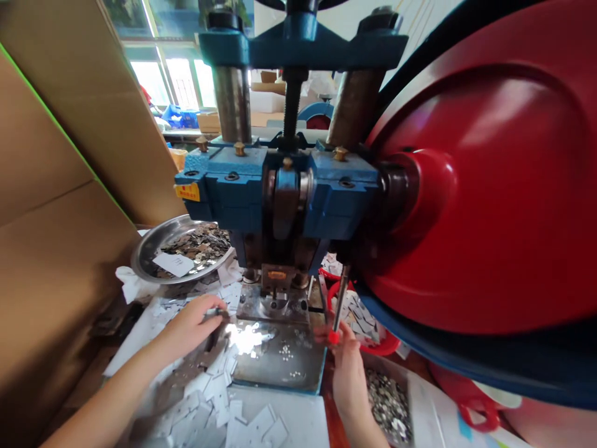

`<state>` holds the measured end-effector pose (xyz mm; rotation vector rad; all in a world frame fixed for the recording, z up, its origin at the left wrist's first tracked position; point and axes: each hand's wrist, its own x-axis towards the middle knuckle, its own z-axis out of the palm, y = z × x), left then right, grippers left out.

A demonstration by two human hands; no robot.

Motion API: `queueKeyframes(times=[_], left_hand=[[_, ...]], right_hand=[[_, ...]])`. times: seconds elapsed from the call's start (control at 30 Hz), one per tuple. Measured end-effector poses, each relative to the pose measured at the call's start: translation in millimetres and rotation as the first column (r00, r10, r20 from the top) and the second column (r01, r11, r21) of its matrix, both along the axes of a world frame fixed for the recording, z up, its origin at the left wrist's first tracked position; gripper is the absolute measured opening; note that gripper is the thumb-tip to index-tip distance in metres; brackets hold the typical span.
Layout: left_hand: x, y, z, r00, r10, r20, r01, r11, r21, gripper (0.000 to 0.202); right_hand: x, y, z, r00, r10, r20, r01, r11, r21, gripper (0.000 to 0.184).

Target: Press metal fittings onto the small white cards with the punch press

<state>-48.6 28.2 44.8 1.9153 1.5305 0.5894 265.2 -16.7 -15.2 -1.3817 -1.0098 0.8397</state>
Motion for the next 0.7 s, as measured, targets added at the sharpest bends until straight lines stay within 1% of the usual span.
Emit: queueKeyframes(times=[0.03,0.07,0.13,0.17,0.2,0.27,0.3,0.33,0.37,0.4,0.47,0.53,0.57,0.6,0.63,0.67,0.7], left_hand=[[-7,-7,1.0,1.0,-0.007,-0.029,0.006,1.0,-0.023,0.021],[-13,-13,1.8,0.998,-0.016,-0.061,0.013,0.999,-0.043,0.02],[-20,-25,2.3,0.992,-0.038,-0.124,0.029,0.997,-0.072,0.019],[-21,-29,1.9,0.987,-0.061,-0.149,0.049,0.995,-0.083,0.02],[-21,-33,1.1,0.982,-0.093,-0.167,0.078,0.992,-0.094,0.023],[-17,-37,-1.7,0.967,-0.165,-0.194,0.144,0.983,-0.118,0.032],[-15,-37,-3.6,0.959,-0.189,-0.209,0.165,0.978,-0.127,0.037],[-12,-37,-5.6,0.954,-0.201,-0.224,0.173,0.975,-0.137,0.04],[-10,-37,-7.5,0.95,-0.202,-0.236,0.171,0.974,-0.147,0.042],[-9,-36,-9.2,0.95,-0.199,-0.242,0.164,0.974,-0.155,0.042],[-6,-34,-11.6,0.956,-0.19,-0.224,0.155,0.974,-0.164,0.037],[-4,-32,-12.1,0.968,-0.181,-0.172,0.153,0.974,-0.167,0.03],[-3,-32,-11.6,0.975,-0.172,-0.14,0.147,0.974,-0.169,0.026],[-1,-32,-10.9,0.982,-0.158,-0.102,0.138,0.974,-0.181,0.02],[0,-32,-10.0,0.988,-0.143,-0.057,0.129,0.971,-0.202,0.015],[2,-32,-9.1,0.992,-0.126,-0.006,0.121,0.967,-0.226,0.012],[3,-32,-8.2,0.993,-0.106,0.047,0.115,0.961,-0.253,0.012]], right_hand=[[-3,6,-0.4,1.0,0.016,-0.001,-0.016,1.0,-0.019,0.06],[-6,13,0.5,0.999,0.026,0.036,-0.025,0.999,-0.039,0.055],[-16,33,5.6,0.98,0.069,0.185,-0.059,0.997,-0.059,0.047],[-23,43,9.1,0.952,0.119,0.282,-0.11,0.993,-0.047,0.044],[-29,54,12.6,0.905,0.165,0.393,-0.161,0.986,-0.042,0.042],[-41,72,18.5,0.813,0.198,0.547,-0.179,0.98,-0.09,0.037],[-45,78,20.4,0.78,0.202,0.592,-0.167,0.979,-0.114,0.035],[-48,82,21.7,0.764,0.199,0.613,-0.149,0.98,-0.133,0.033],[-48,83,22.3,0.765,0.191,0.615,-0.132,0.981,-0.142,0.032],[-46,83,22.4,0.779,0.175,0.602,-0.112,0.984,-0.141,0.032],[-35,76,22.3,0.845,0.102,0.525,-0.05,0.993,-0.111,0.035],[-16,62,22.2,0.922,-0.018,0.386,0.048,0.997,-0.067,0.038],[-6,53,22.0,0.946,-0.083,0.313,0.101,0.994,-0.043,0.041],[3,44,21.6,0.955,-0.145,0.261,0.154,0.988,-0.017,0.044],[10,34,20.8,0.948,-0.197,0.248,0.201,0.979,0.007,0.048],[14,25,19.5,0.929,-0.24,0.284,0.244,0.97,0.019,0.052],[15,16,17.8,0.902,-0.251,0.352,0.258,0.966,0.027,0.053]])
